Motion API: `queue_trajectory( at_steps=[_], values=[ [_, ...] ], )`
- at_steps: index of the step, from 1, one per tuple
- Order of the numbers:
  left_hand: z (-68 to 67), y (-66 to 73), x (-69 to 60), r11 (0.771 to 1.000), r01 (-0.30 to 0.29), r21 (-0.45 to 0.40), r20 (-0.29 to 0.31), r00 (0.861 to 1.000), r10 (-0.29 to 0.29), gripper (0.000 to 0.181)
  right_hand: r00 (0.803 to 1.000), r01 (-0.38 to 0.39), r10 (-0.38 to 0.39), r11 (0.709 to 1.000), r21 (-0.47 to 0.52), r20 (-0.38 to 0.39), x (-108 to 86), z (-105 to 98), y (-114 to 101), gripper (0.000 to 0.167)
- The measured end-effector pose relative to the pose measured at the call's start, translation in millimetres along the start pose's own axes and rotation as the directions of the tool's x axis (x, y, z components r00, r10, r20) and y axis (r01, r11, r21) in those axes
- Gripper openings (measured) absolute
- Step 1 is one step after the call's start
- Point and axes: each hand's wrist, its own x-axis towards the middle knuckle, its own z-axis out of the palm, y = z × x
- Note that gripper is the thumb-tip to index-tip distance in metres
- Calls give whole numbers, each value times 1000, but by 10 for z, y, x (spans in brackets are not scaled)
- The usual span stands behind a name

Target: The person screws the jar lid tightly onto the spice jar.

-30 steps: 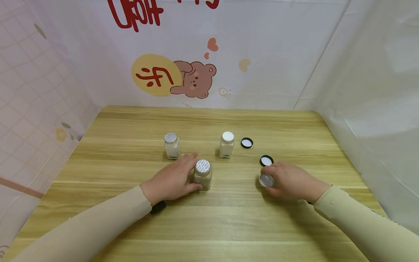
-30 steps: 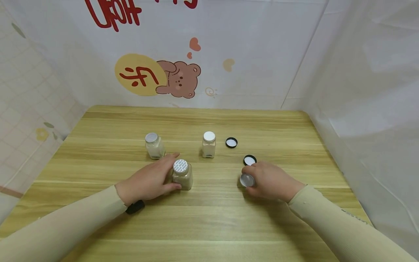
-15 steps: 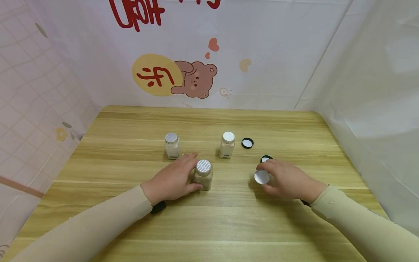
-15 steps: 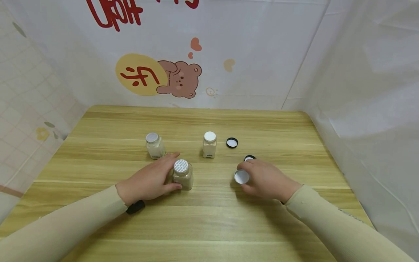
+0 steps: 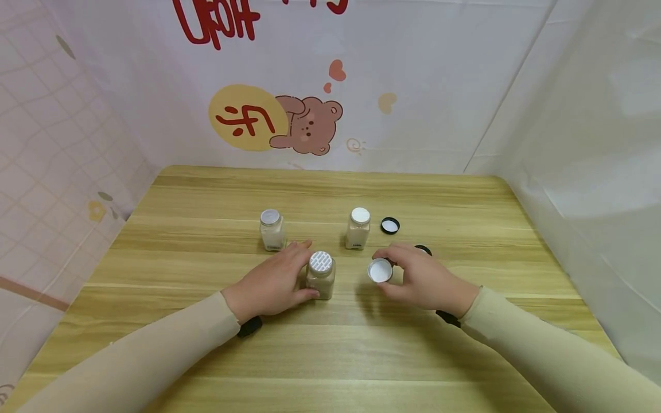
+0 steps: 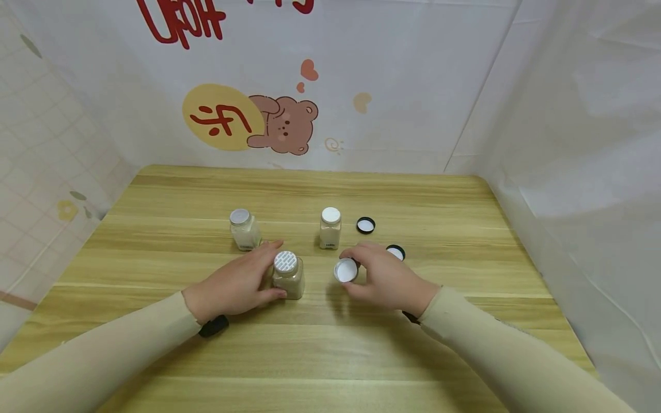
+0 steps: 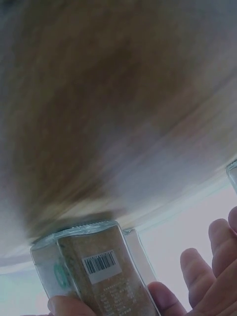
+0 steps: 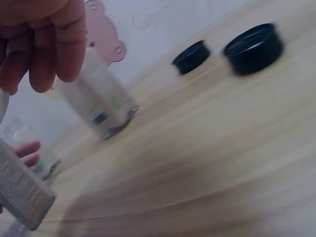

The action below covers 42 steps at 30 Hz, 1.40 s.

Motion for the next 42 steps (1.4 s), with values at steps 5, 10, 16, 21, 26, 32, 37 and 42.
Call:
queue_trajectory(
  at_steps=[5,10,16,21,26,32,37,42],
  values=[
    [1,-7,3,1000,-2,-3,-3,1000,2,72,1000,9,-9,999,35,-4,154,28,-142,33],
    [0,-11,7,1000,-10,-4,-8,1000,10,71,1000,10,-10,1000,-1,-6,251,51,-229,34],
    [-1,-7,15,1000,-24,-11,-16,1000,24,70,999,36,-37,999,-40,-33,330,86,-279,35],
    [-11,2,13,1000,-14,-11,-9,1000,14,70,998,50,-51,998,-33,-37,381,93,-322,35],
    [-23,8,9,1000,-7,-5,-2,1000,7,71,998,57,-58,998,-36,-29,424,102,-361,35],
    [-24,12,8,1000,-5,-9,-4,1000,5,71,999,39,-40,998,-56,-15,445,108,-399,38],
    [-19,12,8,1000,-11,-3,-13,1000,11,70,999,38,-38,998,-53,-6,456,112,-411,38],
    [-19,15,10,1000,-9,-6,-17,1000,9,69,999,49,-50,997,-62,-15,462,129,-400,37]
  ],
)
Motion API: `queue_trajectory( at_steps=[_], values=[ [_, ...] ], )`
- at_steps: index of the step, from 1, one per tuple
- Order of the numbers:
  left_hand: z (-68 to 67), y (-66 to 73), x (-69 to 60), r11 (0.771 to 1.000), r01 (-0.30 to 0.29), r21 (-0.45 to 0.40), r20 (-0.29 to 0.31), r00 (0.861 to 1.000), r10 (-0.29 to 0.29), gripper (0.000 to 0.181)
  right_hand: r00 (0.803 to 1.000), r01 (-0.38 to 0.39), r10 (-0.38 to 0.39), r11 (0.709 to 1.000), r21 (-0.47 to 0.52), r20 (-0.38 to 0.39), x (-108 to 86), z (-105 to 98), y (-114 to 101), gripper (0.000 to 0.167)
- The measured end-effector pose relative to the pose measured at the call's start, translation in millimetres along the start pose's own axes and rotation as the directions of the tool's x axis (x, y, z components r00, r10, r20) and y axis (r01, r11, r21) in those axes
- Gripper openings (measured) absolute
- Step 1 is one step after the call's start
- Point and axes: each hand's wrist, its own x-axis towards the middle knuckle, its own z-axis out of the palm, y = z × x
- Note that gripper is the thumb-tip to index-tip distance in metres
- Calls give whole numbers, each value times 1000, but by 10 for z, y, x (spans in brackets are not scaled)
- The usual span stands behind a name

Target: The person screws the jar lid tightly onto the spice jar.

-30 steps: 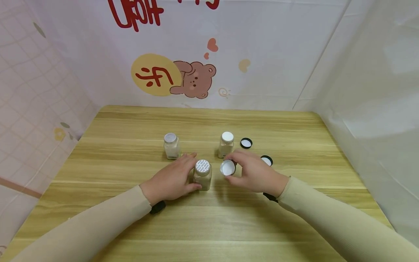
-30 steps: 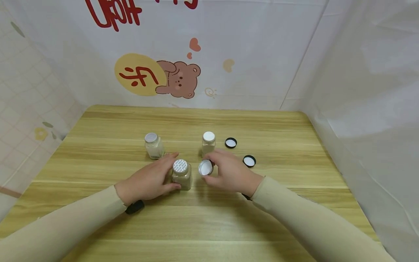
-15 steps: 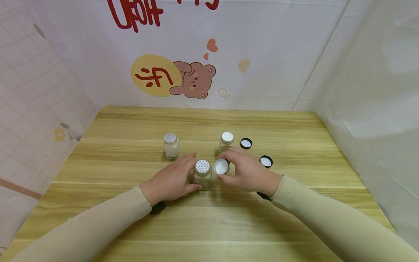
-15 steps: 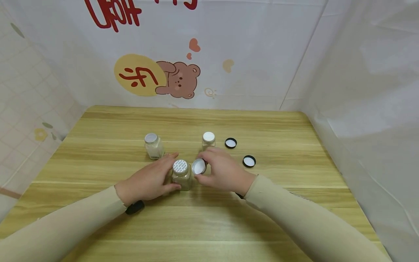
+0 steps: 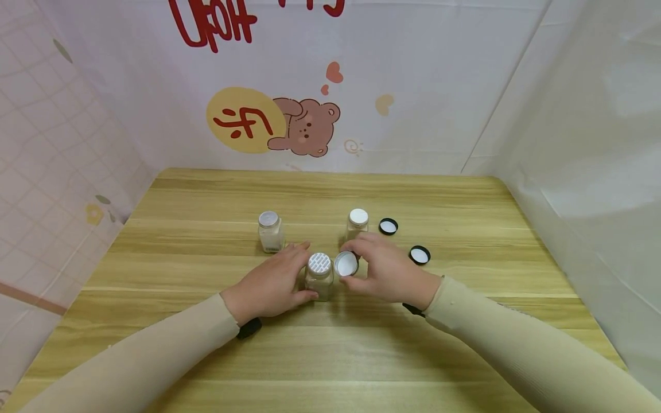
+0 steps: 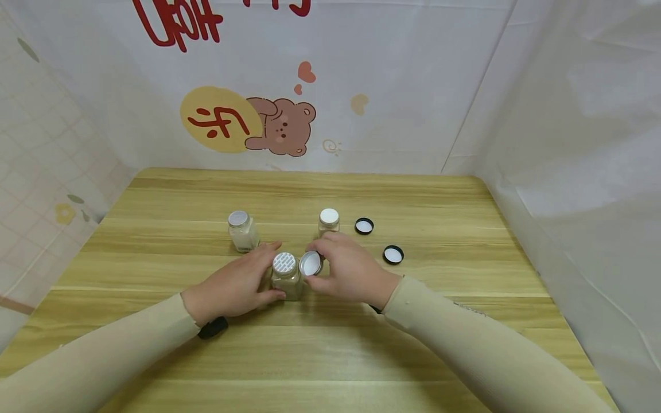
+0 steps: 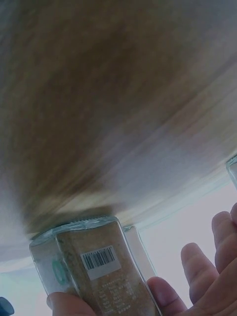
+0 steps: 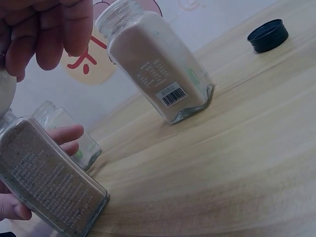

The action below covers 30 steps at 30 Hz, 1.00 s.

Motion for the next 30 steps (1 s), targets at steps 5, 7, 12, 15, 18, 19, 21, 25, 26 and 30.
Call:
queue_trajectory(
  at_steps=[5,7,12,15,18,19,21,25,26,30],
  values=[
    [5,-2,-4,1000,1,2,2,1000,-1,69,1000,15,-15,1000,-16,-3,7,31,6,38],
    [6,-4,-5,1000,-3,2,2,1000,3,68,1000,20,-20,1000,-23,-5,10,41,4,38],
    [2,-1,-4,1000,-17,-3,1,1000,17,69,999,35,-35,999,-30,-7,21,53,-5,38],
    [0,3,-4,1000,-15,-5,2,1000,15,70,999,37,-38,999,-22,-8,26,54,-9,37],
    [4,0,-6,1000,-10,-3,3,1000,10,71,999,34,-34,999,-8,-7,34,55,-8,36],
    [6,-1,-5,1000,-9,-4,3,1000,9,71,999,32,-32,999,-4,-7,37,55,-8,36],
    [8,-5,-4,1000,-9,-3,2,1000,9,71,1000,27,-27,1000,5,-7,45,53,-10,36],
    [10,-11,-2,1000,-12,-1,-2,1000,12,69,1000,21,-21,1000,13,-8,60,46,-21,40],
    [9,-12,-2,1000,-14,-1,-3,1000,14,69,1000,21,-21,1000,13,-7,64,44,-24,41],
    [7,-12,0,1000,-20,-3,-4,1000,20,68,1000,9,-9,1000,14,3,72,40,-35,43]
  ],
)
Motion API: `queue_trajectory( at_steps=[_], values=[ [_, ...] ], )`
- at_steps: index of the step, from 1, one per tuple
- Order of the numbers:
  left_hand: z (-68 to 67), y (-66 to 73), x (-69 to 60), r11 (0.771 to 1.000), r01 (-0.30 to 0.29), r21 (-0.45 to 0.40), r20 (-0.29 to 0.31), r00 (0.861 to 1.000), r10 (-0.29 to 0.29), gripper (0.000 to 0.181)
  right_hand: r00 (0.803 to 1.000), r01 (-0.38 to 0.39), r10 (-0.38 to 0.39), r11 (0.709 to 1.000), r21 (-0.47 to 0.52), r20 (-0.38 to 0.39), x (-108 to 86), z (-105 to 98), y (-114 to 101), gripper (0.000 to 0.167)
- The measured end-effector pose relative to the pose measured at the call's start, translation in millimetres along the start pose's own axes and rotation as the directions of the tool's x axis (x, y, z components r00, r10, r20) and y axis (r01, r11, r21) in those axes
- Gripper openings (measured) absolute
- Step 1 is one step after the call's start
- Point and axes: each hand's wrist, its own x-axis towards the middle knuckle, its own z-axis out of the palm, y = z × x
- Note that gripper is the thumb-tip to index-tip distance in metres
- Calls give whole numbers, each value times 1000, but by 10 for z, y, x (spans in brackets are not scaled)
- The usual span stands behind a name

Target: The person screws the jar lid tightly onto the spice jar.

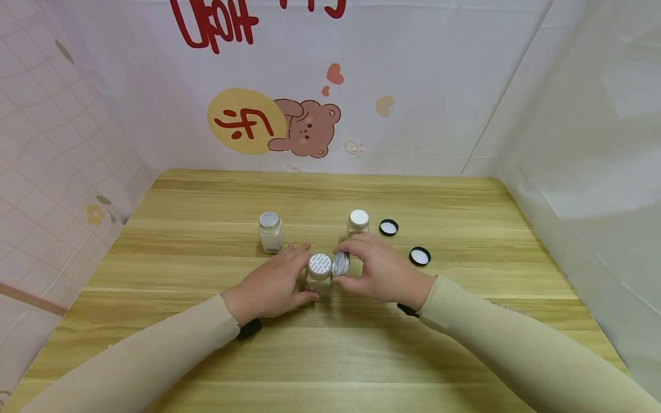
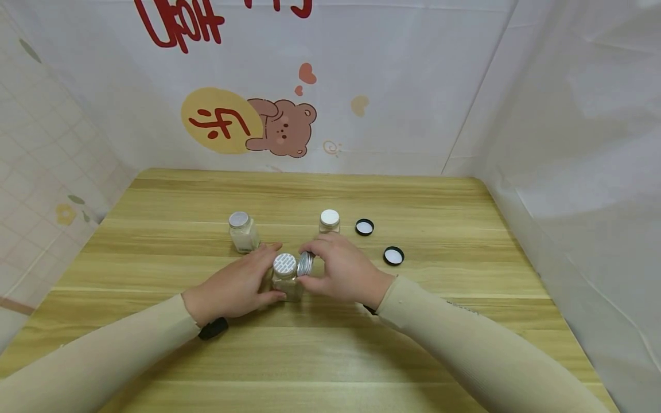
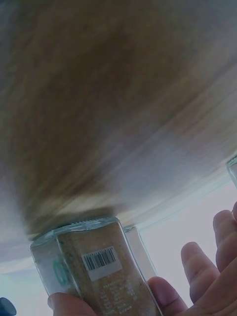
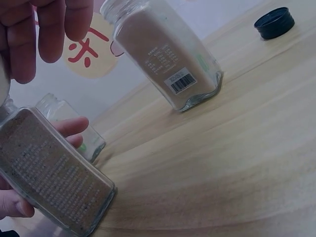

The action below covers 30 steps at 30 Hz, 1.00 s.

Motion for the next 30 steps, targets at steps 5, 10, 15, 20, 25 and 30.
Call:
queue_trajectory(
  at_steps=[5,10,15,20,25,30],
  values=[
    [-2,-1,7,1000,-4,2,-1,1000,4,69,1000,-16,15,999,28,11,12,1,-16,46],
    [-9,3,9,1000,-5,10,0,1000,5,67,1000,-8,8,998,69,3,24,17,-27,49],
    [-17,12,3,1000,-3,8,2,1000,3,65,1000,13,-12,995,96,-12,42,42,-48,45],
    [-15,7,-10,1000,0,11,7,1000,0,65,1000,3,-2,994,112,-13,64,65,-66,42],
    [-12,4,-10,1000,-4,13,9,1000,4,63,1000,-8,10,992,125,-14,79,85,-72,41],
    [-8,-2,-3,1000,-11,11,4,1000,11,63,1000,1,2,991,134,-21,91,91,-85,41]
  ],
)
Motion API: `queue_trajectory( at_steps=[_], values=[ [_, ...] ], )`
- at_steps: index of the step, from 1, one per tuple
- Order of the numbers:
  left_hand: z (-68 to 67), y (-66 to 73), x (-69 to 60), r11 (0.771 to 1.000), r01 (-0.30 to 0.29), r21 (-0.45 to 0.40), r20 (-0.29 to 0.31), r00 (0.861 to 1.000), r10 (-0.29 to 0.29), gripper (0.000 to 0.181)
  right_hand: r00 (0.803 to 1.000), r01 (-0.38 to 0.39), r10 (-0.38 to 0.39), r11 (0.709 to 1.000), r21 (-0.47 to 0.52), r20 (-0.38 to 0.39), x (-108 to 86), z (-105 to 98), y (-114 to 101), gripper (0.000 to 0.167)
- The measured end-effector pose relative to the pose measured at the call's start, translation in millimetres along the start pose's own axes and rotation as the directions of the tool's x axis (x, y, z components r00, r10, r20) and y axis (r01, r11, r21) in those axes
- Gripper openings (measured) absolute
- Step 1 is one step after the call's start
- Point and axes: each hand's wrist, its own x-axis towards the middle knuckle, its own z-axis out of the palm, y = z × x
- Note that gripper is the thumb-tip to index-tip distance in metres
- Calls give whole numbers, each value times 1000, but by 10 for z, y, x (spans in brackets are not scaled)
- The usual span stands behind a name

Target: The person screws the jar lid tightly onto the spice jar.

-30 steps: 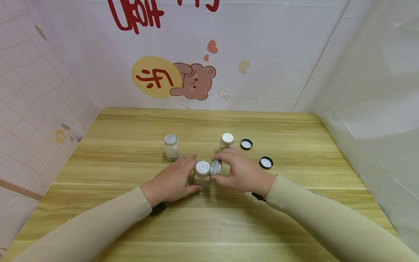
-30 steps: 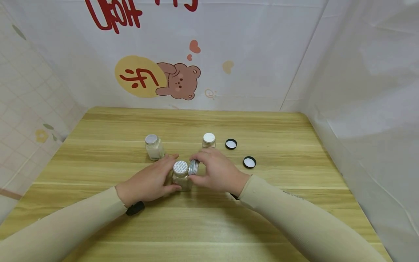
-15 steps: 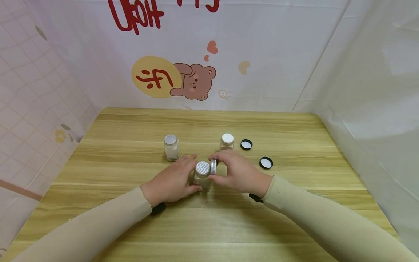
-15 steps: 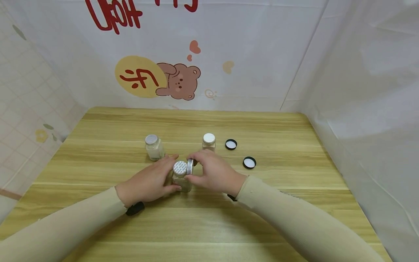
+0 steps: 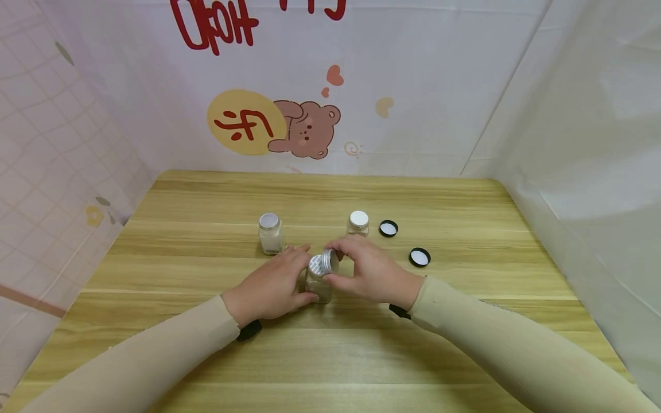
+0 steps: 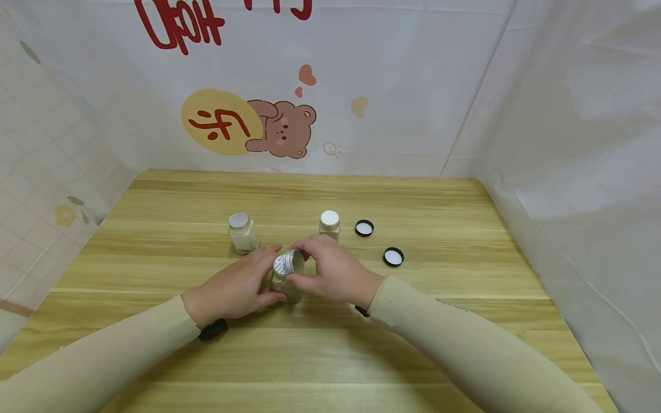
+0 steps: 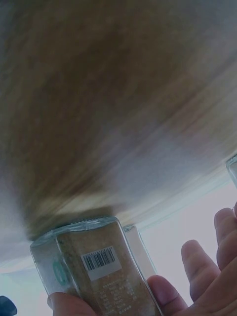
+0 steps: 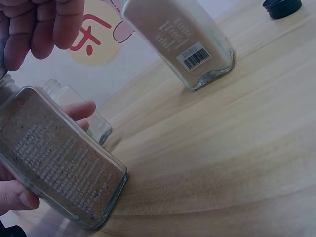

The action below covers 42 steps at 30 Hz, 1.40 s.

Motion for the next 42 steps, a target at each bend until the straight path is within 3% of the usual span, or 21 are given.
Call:
queue_trajectory(
  at_steps=[15,42],
  values=[
    [-7,4,0,1000,1,6,-7,1000,-1,59,999,15,-15,1000,13,44,48,56,8,41],
    [-1,-3,0,1000,14,12,-1,1000,-14,64,998,24,-24,1000,9,50,64,81,-10,41]
  ],
)
